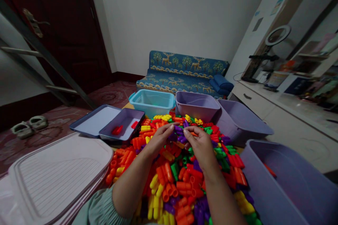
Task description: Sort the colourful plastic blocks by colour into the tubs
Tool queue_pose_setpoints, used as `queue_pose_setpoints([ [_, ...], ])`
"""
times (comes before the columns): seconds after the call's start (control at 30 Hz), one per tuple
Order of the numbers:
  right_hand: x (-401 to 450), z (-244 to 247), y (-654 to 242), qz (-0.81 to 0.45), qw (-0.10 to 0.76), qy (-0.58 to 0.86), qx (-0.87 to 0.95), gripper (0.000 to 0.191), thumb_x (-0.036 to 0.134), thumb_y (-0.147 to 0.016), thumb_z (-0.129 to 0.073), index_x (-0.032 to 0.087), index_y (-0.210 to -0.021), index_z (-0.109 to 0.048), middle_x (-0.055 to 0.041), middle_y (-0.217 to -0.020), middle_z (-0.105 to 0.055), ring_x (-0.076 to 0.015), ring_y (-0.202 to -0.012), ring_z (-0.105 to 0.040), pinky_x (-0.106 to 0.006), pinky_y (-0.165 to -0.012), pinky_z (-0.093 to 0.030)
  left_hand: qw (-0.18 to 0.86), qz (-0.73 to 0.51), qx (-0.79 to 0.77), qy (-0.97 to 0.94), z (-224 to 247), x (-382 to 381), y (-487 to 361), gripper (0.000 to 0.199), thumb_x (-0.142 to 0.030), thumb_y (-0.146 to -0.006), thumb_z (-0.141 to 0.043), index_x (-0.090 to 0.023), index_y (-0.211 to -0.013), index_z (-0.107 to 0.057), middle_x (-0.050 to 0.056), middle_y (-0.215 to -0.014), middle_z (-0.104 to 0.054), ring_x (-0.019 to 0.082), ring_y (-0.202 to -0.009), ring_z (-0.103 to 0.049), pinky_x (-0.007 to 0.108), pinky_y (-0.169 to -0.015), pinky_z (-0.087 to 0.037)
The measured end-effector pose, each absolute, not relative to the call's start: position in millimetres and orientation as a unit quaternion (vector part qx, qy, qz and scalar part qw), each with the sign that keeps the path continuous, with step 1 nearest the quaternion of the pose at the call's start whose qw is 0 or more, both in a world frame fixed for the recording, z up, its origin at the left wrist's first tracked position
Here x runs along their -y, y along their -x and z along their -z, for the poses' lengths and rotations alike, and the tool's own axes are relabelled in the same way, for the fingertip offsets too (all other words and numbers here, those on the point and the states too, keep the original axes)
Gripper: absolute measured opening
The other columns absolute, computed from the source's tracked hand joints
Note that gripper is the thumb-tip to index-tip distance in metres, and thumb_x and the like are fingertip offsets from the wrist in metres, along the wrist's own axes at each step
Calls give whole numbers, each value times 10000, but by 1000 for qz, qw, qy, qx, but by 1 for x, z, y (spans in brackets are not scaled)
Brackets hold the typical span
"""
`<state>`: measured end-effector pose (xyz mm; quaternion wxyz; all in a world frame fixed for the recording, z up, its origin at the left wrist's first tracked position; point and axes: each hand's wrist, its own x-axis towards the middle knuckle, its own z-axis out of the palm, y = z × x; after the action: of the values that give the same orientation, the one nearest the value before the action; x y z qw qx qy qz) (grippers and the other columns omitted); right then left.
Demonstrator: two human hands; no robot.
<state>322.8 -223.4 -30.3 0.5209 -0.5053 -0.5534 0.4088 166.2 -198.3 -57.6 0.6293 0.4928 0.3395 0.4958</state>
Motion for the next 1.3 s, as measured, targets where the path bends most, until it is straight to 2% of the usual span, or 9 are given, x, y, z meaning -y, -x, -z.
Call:
queue_pose_setpoints([
  [0.27,225,30,-317,-429,510,501,552,256,400,-736,-657,180,-866,-648,10,-611,-638,-126,-481,-580,-227,-468,-479,616,-498,-359,-493,52,201,-168,504,-526,-713,-731,-157,-1053,-683,-5,-735,-634,73,-522,-512,180,-452,-388],
  [0.47,222,36,-325,-321,472,546,614,181,314,-789,-550,189,-875,-650,-48,-827,-674,-150,-585,-624,-257,-536,-500,585,-534,-382,-477,54,196,-168,442,-492,-665,-774,-135,-871,-616,-1,-714,-646,88,-525,-571,162,-422,-374],
  [0.57,218,40,-332,-210,422,584,661,182,261,-799,-516,193,-873,-668,-70,-938,-660,-164,-668,-630,-269,-575,-492,584,-551,-377,-462,55,196,-167,430,-477,-695,-755,-136,-916,-614,16,-756,-668,103,-551,-611,154,-417,-377],
  [0.67,216,42,-337,-156,357,613,688,194,235,-788,-542,188,-903,-691,-69,-939,-653,-166,-675,-611,-280,-595,-477,608,-565,-356,-429,55,196,-166,441,-462,-734,-723,-139,-1019,-627,61,-879,-697,137,-616,-662,169,-441,-425],
  [0.83,218,39,-336,-135,365,610,690,241,253,-804,-573,173,-1001,-687,-70,-999,-631,-138,-634,-582,-299,-652,-489,685,-560,-283,-370,53,196,-167,480,-483,-844,-601,-122,-1161,-605,125,-1010,-696,204,-825,-693,304,-686,-565],
  [0.97,221,39,-324,-185,395,571,696,398,227,-776,-622,205,-1173,-621,-62,-1115,-593,-102,-600,-572,-289,-670,-512,726,-535,-239,-360,51,197,-169,526,-521,-883,-535,-112,-1208,-595,149,-1119,-668,217,-954,-667,311,-817,-534],
  [1.07,223,40,-317,-202,395,535,719,541,133,-743,-626,248,-1268,-561,-56,-1194,-544,-108,-689,-595,-290,-736,-517,744,-516,-209,-370,49,201,-170,575,-554,-877,-530,-148,-1282,-565,143,-1238,-619,233,-1051,-631,310,-864,-504],
  [1.17,226,38,-313,-189,385,519,740,522,86,-723,-627,267,-1211,-591,-44,-1161,-541,-151,-839,-601,-306,-796,-502,759,-493,-171,-389,47,206,-170,624,-579,-870,-524,-211,-1373,-494,126,-1299,-586,250,-1099,-610,353,-929,-471],
  [1.3,230,31,-312,-158,363,541,742,377,114,-723,-631,245,-1076,-612,-39,-1083,-572,-191,-902,-594,-332,-797,-486,768,-464,-137,-421,49,209,-170,685,-594,-840,-557,-227,-1411,-460,127,-1322,-574,280,-1170,-568,395,-1003,-419],
])
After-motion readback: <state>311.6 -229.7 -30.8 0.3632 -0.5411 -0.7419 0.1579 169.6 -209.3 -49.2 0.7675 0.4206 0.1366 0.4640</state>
